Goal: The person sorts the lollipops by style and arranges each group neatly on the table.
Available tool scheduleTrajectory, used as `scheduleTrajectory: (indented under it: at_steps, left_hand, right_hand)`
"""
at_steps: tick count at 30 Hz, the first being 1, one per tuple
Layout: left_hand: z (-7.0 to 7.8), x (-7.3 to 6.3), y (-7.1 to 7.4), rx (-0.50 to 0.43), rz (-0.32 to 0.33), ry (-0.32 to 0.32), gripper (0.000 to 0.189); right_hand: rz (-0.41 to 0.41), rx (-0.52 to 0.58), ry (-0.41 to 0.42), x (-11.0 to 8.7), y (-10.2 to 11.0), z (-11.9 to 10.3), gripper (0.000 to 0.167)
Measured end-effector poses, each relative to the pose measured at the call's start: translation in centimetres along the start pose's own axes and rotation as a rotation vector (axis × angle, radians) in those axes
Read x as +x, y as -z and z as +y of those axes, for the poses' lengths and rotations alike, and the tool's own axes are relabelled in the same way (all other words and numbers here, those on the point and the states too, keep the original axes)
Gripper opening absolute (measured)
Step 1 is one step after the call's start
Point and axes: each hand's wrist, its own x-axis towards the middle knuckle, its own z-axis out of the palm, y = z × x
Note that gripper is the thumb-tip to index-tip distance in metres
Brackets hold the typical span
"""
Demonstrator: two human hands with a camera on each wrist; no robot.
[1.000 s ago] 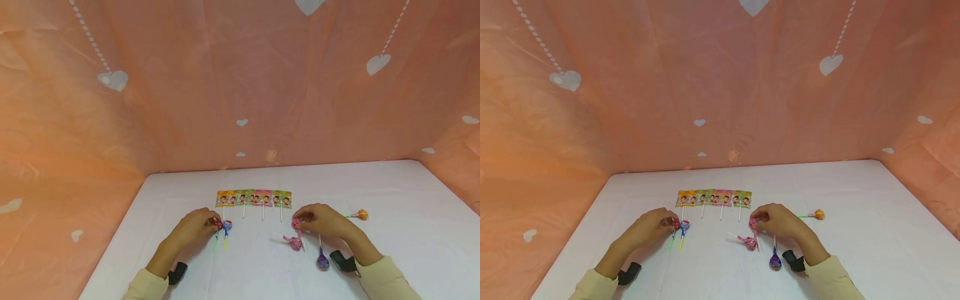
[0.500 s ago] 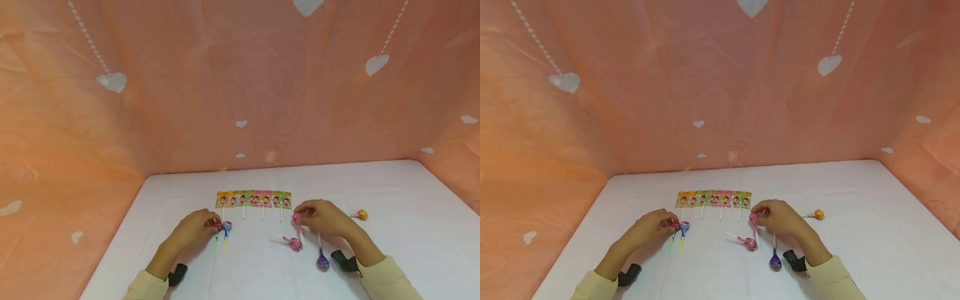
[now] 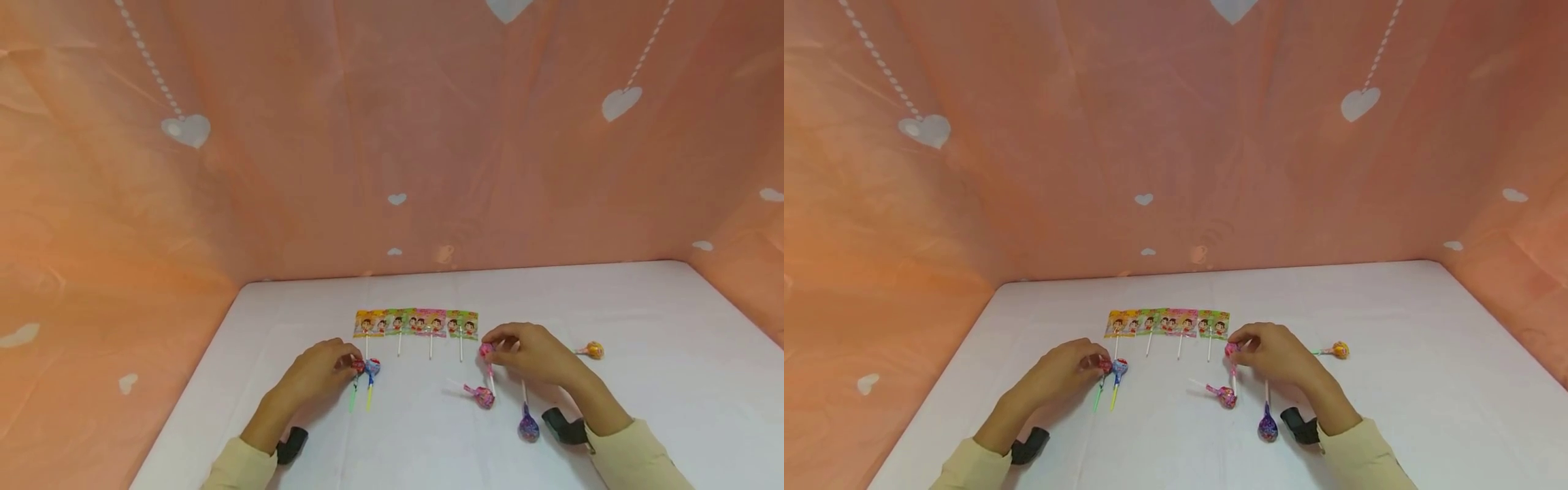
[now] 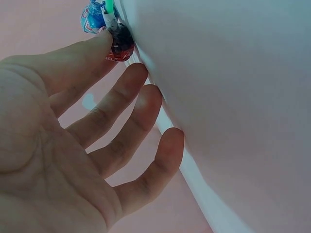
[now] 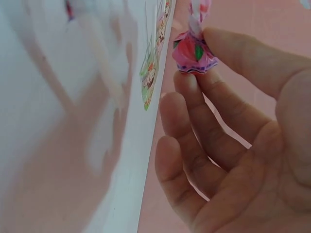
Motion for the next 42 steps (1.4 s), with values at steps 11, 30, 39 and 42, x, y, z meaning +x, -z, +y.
scheduleTrajectory:
  at_steps: [11,30,39,42]
  left_hand:
    - [0.0,0.2,-0.1,0.000,-0.005,-0.004,0.015]
    - [-0.3,0.2,-0.3,-0.003,-0.004,-0.011,0.017]
    - [-0.1,0.2,-0.2,0.001,-0.015,0.012,0.018]
    - [-0.1,0.2,-0.1,0.008,-0.020,0.023,0.018]
  right_hand:
    - [0.002,0.007,0.008,0.4,-1.4,-0.7,0.018]
    - [0.003,-0.041,-0.022,2.0,-3.6,-3.0,0.017]
    - [0.011,-0.113,0.109,3.1,-3.6,-4.4,0.019]
    - [0.022,-0.132,0.153,3.5,-3.3,-5.0,0.020]
